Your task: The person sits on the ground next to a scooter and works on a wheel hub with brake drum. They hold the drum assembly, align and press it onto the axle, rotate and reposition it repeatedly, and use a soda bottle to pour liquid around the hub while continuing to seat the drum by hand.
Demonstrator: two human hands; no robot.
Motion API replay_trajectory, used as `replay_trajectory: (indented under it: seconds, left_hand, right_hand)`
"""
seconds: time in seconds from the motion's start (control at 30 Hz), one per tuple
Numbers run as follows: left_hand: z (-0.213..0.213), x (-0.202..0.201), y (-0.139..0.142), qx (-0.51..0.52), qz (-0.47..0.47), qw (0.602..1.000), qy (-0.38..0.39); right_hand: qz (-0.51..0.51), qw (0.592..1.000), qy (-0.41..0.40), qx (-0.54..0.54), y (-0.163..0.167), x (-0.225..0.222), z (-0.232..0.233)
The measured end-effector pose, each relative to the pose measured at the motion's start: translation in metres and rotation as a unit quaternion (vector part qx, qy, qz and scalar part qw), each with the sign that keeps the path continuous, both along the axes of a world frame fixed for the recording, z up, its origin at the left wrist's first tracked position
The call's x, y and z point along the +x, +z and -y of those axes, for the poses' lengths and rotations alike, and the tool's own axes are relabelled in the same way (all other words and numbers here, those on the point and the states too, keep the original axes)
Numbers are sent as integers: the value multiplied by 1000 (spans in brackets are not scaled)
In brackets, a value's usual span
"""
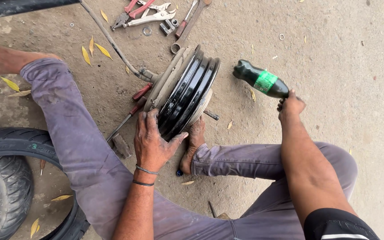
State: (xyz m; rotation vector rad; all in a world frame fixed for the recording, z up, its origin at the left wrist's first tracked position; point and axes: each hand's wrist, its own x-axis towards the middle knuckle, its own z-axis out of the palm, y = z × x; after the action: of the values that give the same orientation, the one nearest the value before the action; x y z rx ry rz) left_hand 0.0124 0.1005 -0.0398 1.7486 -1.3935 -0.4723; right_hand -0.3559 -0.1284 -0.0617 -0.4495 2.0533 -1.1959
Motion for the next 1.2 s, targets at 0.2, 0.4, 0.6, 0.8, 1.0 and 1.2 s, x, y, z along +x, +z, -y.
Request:
replay_trajectory:
  seconds: [0.2,0.4,0.6,0.8,1.0,1.2]
  left_hand:
    - [7,-6,-2,-16,15,1000,15]
    - [7,-4,-2,-13,12,1000,26]
    - [2,-5,-9,-50,-1,998,39]
    - [25,-9,-1,-63,-6,997,39]
    - [31,10,-11,-123,-251,960,-18]
    - [29,13,-26,-100,-374,920,-56]
  right_hand:
    - [-470,826,256,-179,10,10,19]
    - [-580,632,456,-240,51,87,20]
    - [-509,686,446,-266,51,100,18]
    - [-457,741,429,-242,51,102,27]
    - [-575,632,440,-276,76,125,-1]
    - [-448,537,630,-339,82,180,-99]
